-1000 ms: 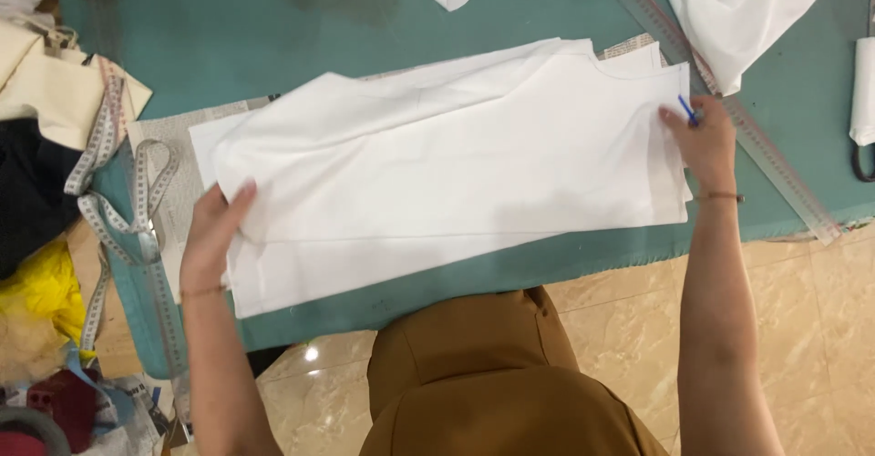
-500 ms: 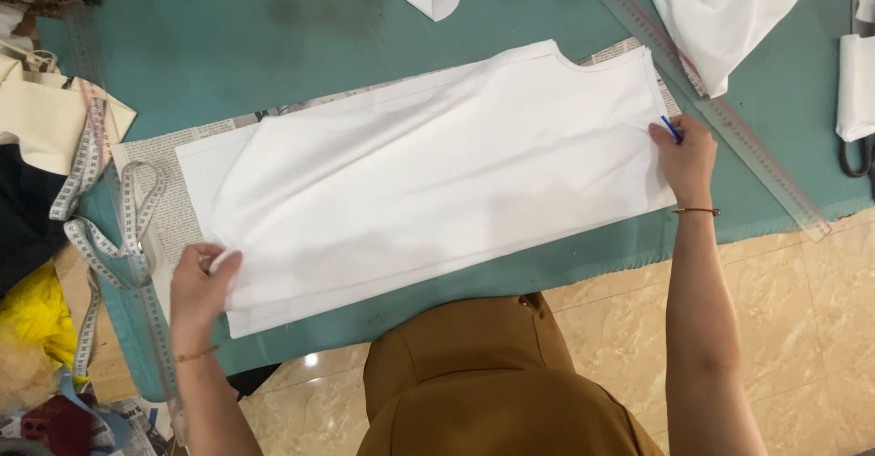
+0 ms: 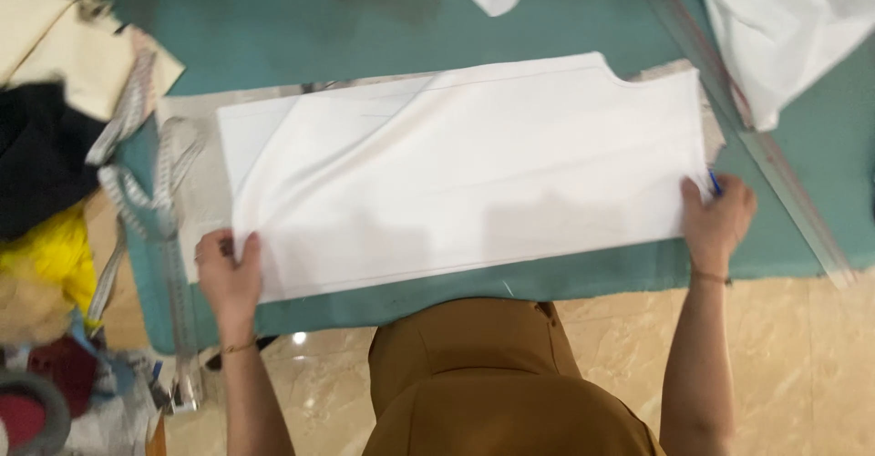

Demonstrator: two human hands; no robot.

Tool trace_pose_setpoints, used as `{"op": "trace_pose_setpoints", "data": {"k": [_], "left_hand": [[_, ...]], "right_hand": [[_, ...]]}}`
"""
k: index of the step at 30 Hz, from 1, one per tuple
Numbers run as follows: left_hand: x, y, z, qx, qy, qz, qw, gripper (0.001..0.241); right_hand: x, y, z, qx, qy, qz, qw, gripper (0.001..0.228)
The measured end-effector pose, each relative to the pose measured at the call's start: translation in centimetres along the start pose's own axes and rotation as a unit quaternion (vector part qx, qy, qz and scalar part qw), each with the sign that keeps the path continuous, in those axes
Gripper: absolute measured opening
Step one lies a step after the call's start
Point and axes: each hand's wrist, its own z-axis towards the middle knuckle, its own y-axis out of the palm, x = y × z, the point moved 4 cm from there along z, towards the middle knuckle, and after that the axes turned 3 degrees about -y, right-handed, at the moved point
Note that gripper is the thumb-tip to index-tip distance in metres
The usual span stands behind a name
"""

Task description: The recorder uses a ruler, pen, and measuring tape to draft and mark a garment pattern on white fabric over a template.

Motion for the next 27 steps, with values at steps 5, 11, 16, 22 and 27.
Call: {"op": "trace_pose_setpoints", "data": {"k": [5, 11, 16, 22, 27], "left_hand": [[4.1, -1.3, -1.6, 0.085, 0.105, 0.007, 0.991, 0.058], [3.8, -0.9, -1.3, 0.055, 0.025, 0.131, 0.989, 0.05], [3.9, -1.2, -1.8, 0.074, 0.086, 0.096, 0.989, 0.042], [0.1, 0.2, -1.5, -0.118, -0.062, -0.198, 0.971, 0.036], [2.6, -1.7, -2.8, -0.181, -0.2, -0.55, 0.79, 0.04]], "right_hand": [[2.6, -0.6, -3.4, -0.016, 0.046, -0.065, 0.997, 0.054], [2.2, -1.9, -3.5, -0.069, 0.142, 0.041, 0.987, 0.046], [1.7, -2.5, -3.6, -0.026, 0.154, 0.122, 0.98, 0.032], [3.4, -2.8, -3.5, -0.011, 0.171, 0.183, 0.968, 0.033], [2.2, -5.8, -3.1, 0.051, 0.263, 0.406, 0.874, 0.015]]}}
